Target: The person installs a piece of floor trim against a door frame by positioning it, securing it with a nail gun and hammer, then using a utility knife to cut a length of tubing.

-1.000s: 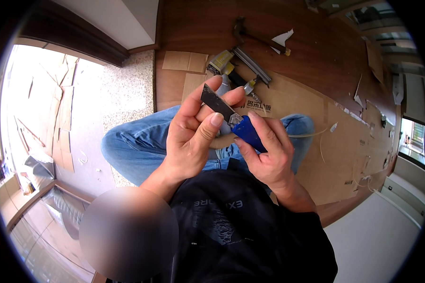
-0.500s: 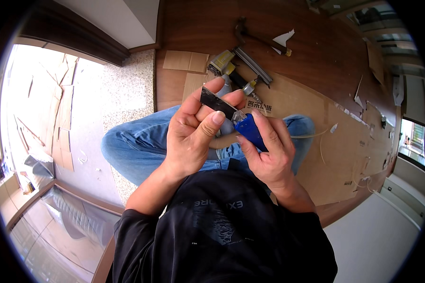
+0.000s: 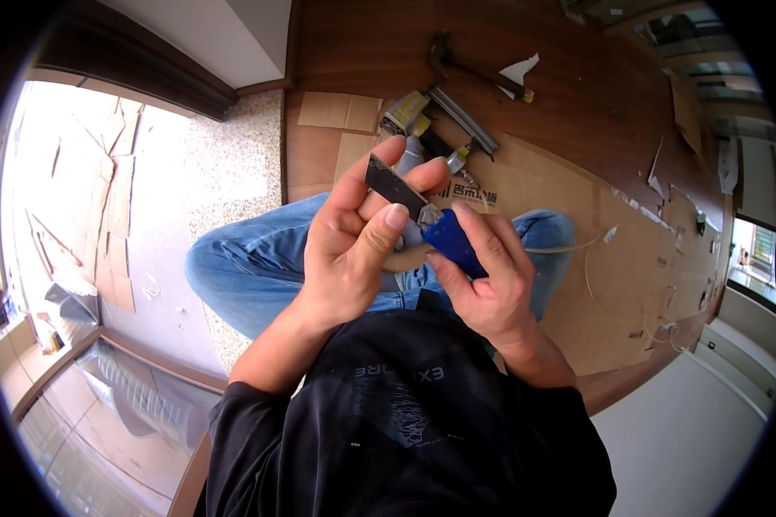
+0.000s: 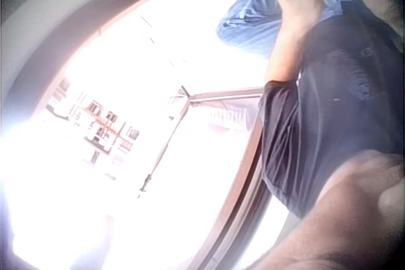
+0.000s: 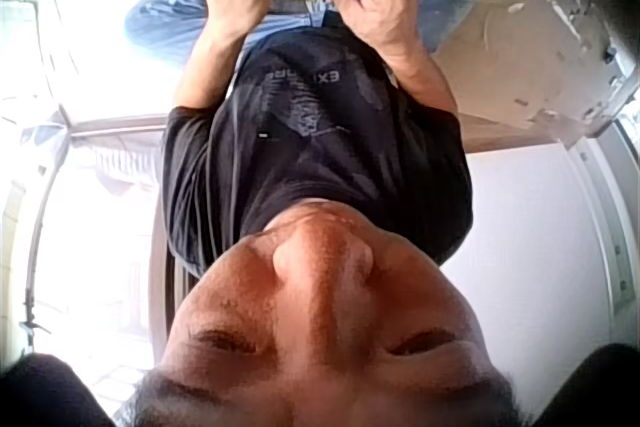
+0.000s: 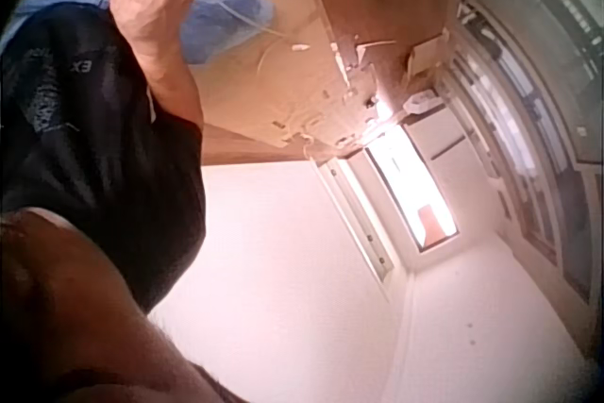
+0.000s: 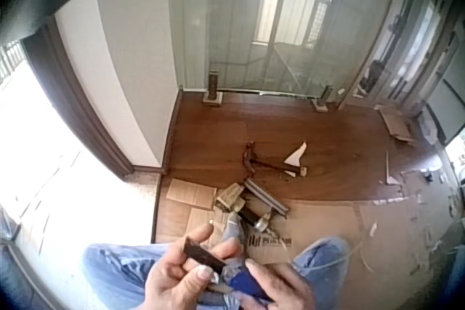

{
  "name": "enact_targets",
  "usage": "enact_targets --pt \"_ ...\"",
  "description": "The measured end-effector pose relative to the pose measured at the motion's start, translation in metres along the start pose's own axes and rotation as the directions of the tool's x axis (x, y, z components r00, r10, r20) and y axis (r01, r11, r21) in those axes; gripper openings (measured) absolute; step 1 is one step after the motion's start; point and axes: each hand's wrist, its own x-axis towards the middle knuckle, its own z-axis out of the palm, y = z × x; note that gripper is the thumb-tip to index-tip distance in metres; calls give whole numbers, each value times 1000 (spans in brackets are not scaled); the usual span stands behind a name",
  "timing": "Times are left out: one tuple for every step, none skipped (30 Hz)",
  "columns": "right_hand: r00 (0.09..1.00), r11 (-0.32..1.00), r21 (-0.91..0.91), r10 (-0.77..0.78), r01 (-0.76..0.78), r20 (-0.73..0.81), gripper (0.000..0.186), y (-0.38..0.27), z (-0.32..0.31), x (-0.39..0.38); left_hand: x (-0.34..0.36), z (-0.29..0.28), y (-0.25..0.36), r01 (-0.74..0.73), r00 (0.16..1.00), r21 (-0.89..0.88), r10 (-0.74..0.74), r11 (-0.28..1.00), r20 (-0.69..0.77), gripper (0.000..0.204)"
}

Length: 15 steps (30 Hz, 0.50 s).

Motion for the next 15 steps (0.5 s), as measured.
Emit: enact_targets --pt "1000 1000 -1 1 -1 0 61 1 0 0 0 0 0 33 999 -27 -33 999 -13 64" --pt "1000 1000 -11 -11 10 -18 61 3 2 0 0 0 1 32 999 -27 -32 999 -14 64" --pt "999 1000 -21 -22 21 -36 61 4 2 0 0 0 0 38 999 -18 -38 999 -28 64" --pt "999 1000 -21 -22 22 -36 61 4 2 0 0 0 0 43 998 -9 -44 999 -42 64" --pt "999 999 -38 -27 26 -39 60 3 2 1 0 -1 0 43 998 -9 -43 999 -43 64" --pt "999 998 -55 -32 30 -42 60 3 2 1 0 -1 -1 44 998 -16 -45 999 -52 64" --pt "999 998 -55 -32 30 -42 60 2 1 1 0 -1 -2 45 997 -24 -47 999 -62 64" --pt "999 998 -57 -28 26 -42 60 1 1 1 0 -1 -2 45 997 -24 -46 999 -61 64" --pt "999 998 -58 -24 22 -42 60 1 1 1 0 -1 -2 45 997 -21 -46 999 -61 63" --pt "999 998 -58 -25 22 -42 60 1 1 1 0 -1 -2 44 997 -17 -45 999 -61 63" --pt "999 998 -64 -28 25 -47 60 1 1 1 0 -1 -2 44 997 -17 -45 999 -61 63" --pt "998 997 -71 -31 27 -51 60 1 2 1 -1 -1 -3 46 997 -21 -48 999 -63 62" --pt "998 997 -71 -32 28 -52 60 1 2 1 -1 -1 -3 49 997 -26 -50 998 -65 61" --pt "998 996 -78 -40 36 -53 60 1 2 1 -1 -1 -3 49 997 -25 -50 998 -65 61" --pt "997 995 -86 -49 44 -53 60 1 2 1 -1 -1 -3 49 996 -25 -50 999 -72 61"
